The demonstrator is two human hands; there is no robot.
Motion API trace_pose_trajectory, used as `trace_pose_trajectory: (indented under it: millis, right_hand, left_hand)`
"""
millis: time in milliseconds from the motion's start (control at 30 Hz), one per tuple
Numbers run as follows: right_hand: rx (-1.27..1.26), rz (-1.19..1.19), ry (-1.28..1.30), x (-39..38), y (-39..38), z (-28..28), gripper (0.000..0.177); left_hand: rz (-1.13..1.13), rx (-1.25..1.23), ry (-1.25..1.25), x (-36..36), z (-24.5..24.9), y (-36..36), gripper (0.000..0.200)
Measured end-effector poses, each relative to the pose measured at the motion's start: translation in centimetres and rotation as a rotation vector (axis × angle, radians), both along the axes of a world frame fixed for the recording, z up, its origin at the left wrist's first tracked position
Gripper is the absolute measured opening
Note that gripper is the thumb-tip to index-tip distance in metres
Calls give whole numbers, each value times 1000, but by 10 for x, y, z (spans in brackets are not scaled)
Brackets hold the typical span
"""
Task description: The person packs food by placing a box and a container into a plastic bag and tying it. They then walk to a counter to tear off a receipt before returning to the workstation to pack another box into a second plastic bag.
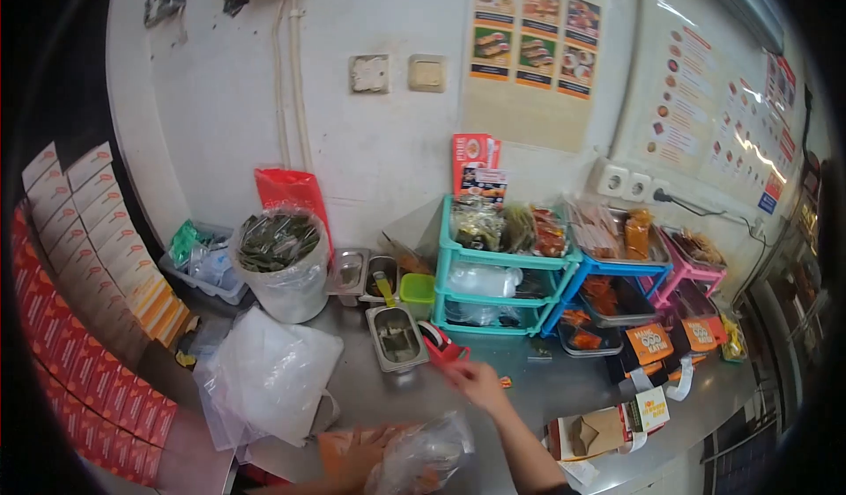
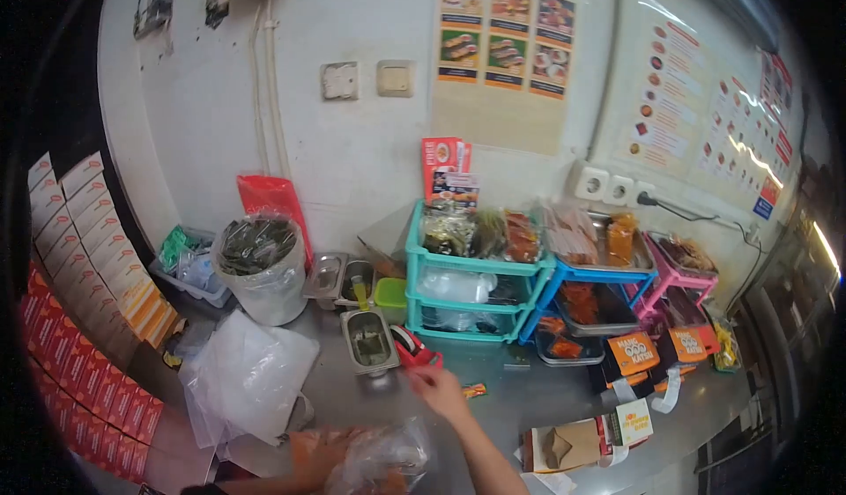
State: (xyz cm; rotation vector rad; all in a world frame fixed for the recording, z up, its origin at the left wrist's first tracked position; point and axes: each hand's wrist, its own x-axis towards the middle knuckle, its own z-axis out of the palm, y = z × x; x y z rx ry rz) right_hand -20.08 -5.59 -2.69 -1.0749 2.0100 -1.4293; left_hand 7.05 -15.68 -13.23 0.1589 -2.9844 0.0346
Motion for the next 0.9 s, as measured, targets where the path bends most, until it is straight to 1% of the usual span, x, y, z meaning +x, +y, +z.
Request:
trace_pose_trajectory:
  millis: [33,67,100,133,167,200,233,267,300,367,400,500,567,667,700,867,900]
  right_hand:
    - [-12,40,212,2,-39,9,22]
    - [-3,39,257,-3,-83,-11,22]
    - [4,76,364,-6,-122,-18,21]
    - [129,77,509,-13,-160,-34,20]
    - [270,28,600,-20,-195,-63,19]
    - [277,38,609,-23,-216,-77,19]
    - [515,-9,652,-25,-232,-88,19]
    - [750,-59,691,-25,-244,-94,19]
    - [753,-51,696,-23,-251,-95,19]
    - [855,1,687,-17,-258,-99,23]
    - [851,-21,688,-15,-258,-100,26]
    - [855,-52,648,-16,-257,-99,25]
    - [838,-132,612,-17,-259,-96,25]
    - [826,-159,586,-19,-258,-105,22]
    - [833,-111,575,-20,-256,-104,20]
    - [805,-99,624,-20,-256,-103,18]
    - [793,-95,674,-19,-254,-95,19]
  left_hand:
    - [50,-251,104,2,-13,1,58]
    - [61,-239,106,2,-9,2,58]
    - [78,-3,78,4,6,5,56]
    - [92,233,50,6,21,7,54]
    - [104,471,25,6,25,3,53]
    - [111,481,34,6,8,-1,53]
    - [169,512,-14,7,-19,-2,51]
    - [225,541,-65,7,-35,-5,50]
    - [232,547,-62,4,-21,-13,50]
    - [25,688,-110,1,5,-21,48]
    - [-69,719,-93,-2,7,-27,48]
    - [-171,744,-43,-10,6,-35,47]
    - [-166,719,0,-12,1,-31,47]
    - [-74,648,107,-10,-7,-14,46]
    - [-39,619,144,-9,-13,-6,46]
    - [23,528,248,1,-20,3,45]
    - [26,533,245,-1,-11,0,45]
